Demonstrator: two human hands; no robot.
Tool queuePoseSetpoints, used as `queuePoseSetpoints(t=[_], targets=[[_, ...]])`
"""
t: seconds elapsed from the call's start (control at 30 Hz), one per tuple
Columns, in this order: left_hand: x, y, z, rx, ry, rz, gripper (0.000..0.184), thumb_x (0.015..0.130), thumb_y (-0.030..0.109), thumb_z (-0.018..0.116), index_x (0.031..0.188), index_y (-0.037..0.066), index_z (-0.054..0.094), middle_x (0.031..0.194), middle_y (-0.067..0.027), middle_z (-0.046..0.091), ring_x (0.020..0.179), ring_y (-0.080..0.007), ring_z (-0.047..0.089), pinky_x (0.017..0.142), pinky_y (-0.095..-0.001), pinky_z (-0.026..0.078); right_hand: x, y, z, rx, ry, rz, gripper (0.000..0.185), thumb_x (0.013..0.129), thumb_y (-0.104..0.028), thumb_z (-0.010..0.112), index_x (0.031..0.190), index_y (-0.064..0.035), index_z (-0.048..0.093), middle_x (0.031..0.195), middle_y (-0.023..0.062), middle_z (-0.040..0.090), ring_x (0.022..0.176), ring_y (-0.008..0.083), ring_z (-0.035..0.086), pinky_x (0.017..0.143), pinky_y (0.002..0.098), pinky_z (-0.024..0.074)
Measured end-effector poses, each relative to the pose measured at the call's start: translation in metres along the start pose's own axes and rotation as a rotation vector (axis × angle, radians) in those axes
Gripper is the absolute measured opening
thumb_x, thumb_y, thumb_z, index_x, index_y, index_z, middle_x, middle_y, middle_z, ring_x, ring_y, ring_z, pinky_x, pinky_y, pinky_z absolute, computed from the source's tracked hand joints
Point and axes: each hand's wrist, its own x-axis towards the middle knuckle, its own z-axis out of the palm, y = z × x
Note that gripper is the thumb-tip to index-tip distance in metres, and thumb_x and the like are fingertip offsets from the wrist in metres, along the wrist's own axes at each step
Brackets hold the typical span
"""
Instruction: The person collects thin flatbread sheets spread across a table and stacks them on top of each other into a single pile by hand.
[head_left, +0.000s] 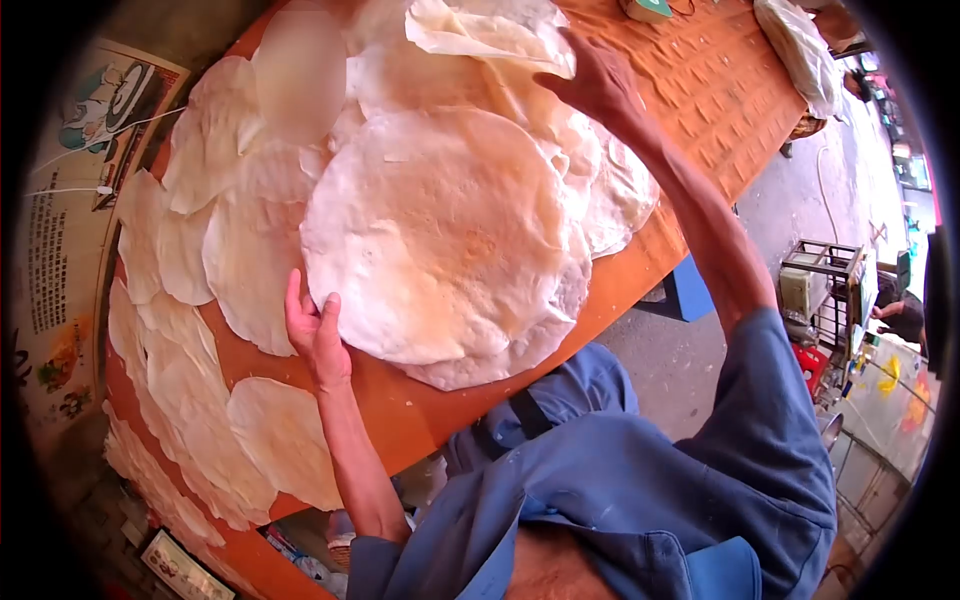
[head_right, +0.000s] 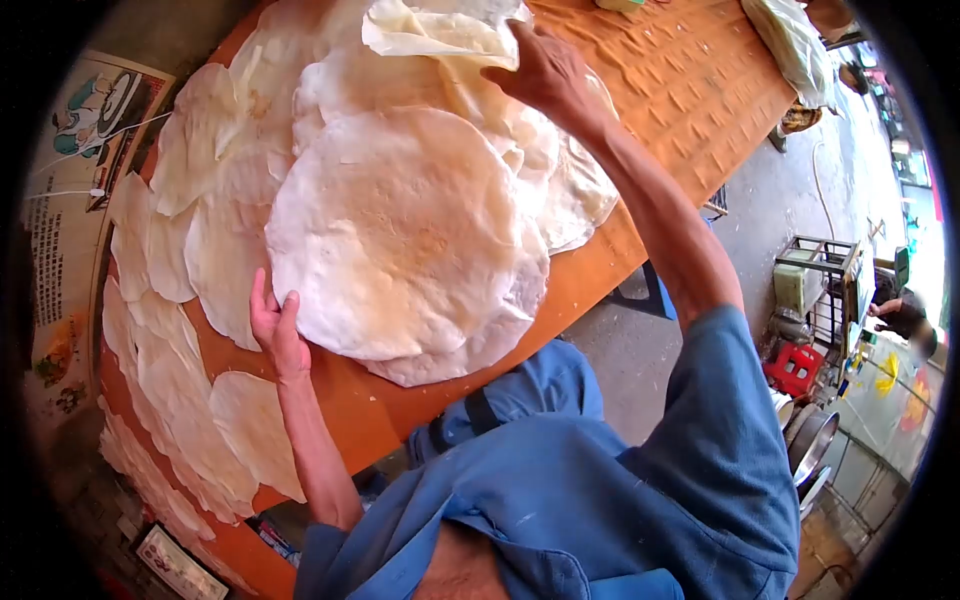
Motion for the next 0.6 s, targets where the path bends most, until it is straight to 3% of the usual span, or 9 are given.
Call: queuePoseSetpoints(t=[0.1,0.17,0.2,0.27,0.3,0.33,0.4,0.53,0.6], targets=[[0.018,-0.024,-0.041,0.479,0.183,0.101,0.06,0.087,0.005,0.069,0.141,-0.001,0.045,0.105,-0.0081,0.059,0.092,-0.0164,0.058,0.082,-0.0291,0.05,0.034,0.011,0.029,0.091,-0.032,-0.054,0.034,0.084,-0.04,0.072,0.1,-0.0093,0.072,0.08,0.0138,0.069,0.076,0.031,0.066,0.067,0.0399,0.0503],[0.031,-0.033,-0.077,0.791,0.241,0.196,0.053,0.084,0.013,0.072,0.132,-0.002,0.053,0.116,-0.0146,0.06,0.105,-0.026,0.058,0.092,-0.0368,0.048,0.053,0.016,0.017,0.408,0.03,0.008,0.031,0.089,-0.035,0.069,0.079,-0.006,0.073,0.063,0.0058,0.064,0.056,0.0154,0.059,0.054,0.0318,0.0454],[0.031,-0.033,-0.087,1.007,0.249,0.28,0.052,0.084,0.015,0.072,0.13,-0.003,0.055,0.121,-0.0176,0.059,0.111,-0.0303,0.057,0.096,-0.0401,0.047,0.061,0.027,0.013,0.692,0.084,0.039,0.028,0.092,-0.029,0.067,0.081,-0.0037,0.071,0.066,-0.0005,0.062,0.059,0.0084,0.054,0.053,0.0279,0.0426],[0.031,-0.033,-0.102,1.148,0.231,0.251,0.054,0.083,0.018,0.072,0.13,-0.003,0.055,0.126,-0.0204,0.057,0.118,-0.035,0.053,0.101,-0.0436,0.043,0.061,0.058,-0.009,0.962,-0.152,0.196,0.025,0.091,-0.028,0.069,0.086,-0.0035,0.07,0.07,-0.0022,0.062,0.058,0.0078,0.054,0.051,0.026,0.0405],[0.038,-0.034,-0.105,1.209,0.221,0.253,0.055,0.083,0.019,0.072,0.13,-0.003,0.055,0.129,-0.0218,0.055,0.122,-0.0374,0.051,0.103,-0.0453,0.041,0.058,0.073,0.02,0.991,-0.002,0.409,0.029,0.088,-0.035,0.071,0.091,-0.0059,0.069,0.07,-0.0027,0.06,0.058,0.0055,0.053,0.051,0.023,0.0386],[0.043,-0.036,-0.114,1.226,0.225,0.212,0.057,0.082,0.021,0.073,0.13,-0.003,0.055,0.13,-0.0219,0.055,0.123,-0.0377,0.05,0.104,-0.0453,0.041,0.048,0.102,0.015,0.908,-0.244,0.466,0.036,0.086,-0.042,0.073,0.093,-0.0063,0.07,0.074,-0.0006,0.062,0.061,0.0067,0.057,0.053,0.0222,0.0428],[0.05,-0.047,-0.132,1.257,0.219,0.118,0.06,0.082,0.025,0.074,0.132,-0.003,0.054,0.132,-0.0222,0.053,0.125,-0.0383,0.048,0.105,-0.0452,0.04,0.019,0.125,0.025,0.581,-0.329,0.567,0.042,0.084,-0.045,0.074,0.094,-0.0045,0.07,0.074,0.0009,0.063,0.06,0.0115,0.059,0.053,0.0252,0.0464],[0.07,-0.047,-0.159,1.329,0.381,0.051,0.07,0.08,0.031,0.076,0.135,-0.003,0.05,0.134,-0.0241,0.053,0.126,-0.04,0.049,0.105,-0.0452,0.041,-0.041,0.161,0.013,-0.073,-0.111,0.29,0.053,0.078,-0.049,0.079,0.099,-0.002,0.068,0.074,0.0045,0.062,0.065,0.0154,0.061,0.056,0.0288,0.0483],[0.083,-0.049,-0.171,1.344,0.499,-0.005,0.072,0.08,0.033,0.076,0.136,-0.003,0.049,0.131,-0.0252,0.055,0.123,-0.0418,0.051,0.104,-0.0451,0.042,-0.056,0.174,0.022,0.027,-0.127,0.445,0.055,0.077,-0.049,0.078,0.101,-0.0015,0.067,0.073,0.0051,0.062,0.063,0.0154,0.06,0.055,0.029,0.0478]])
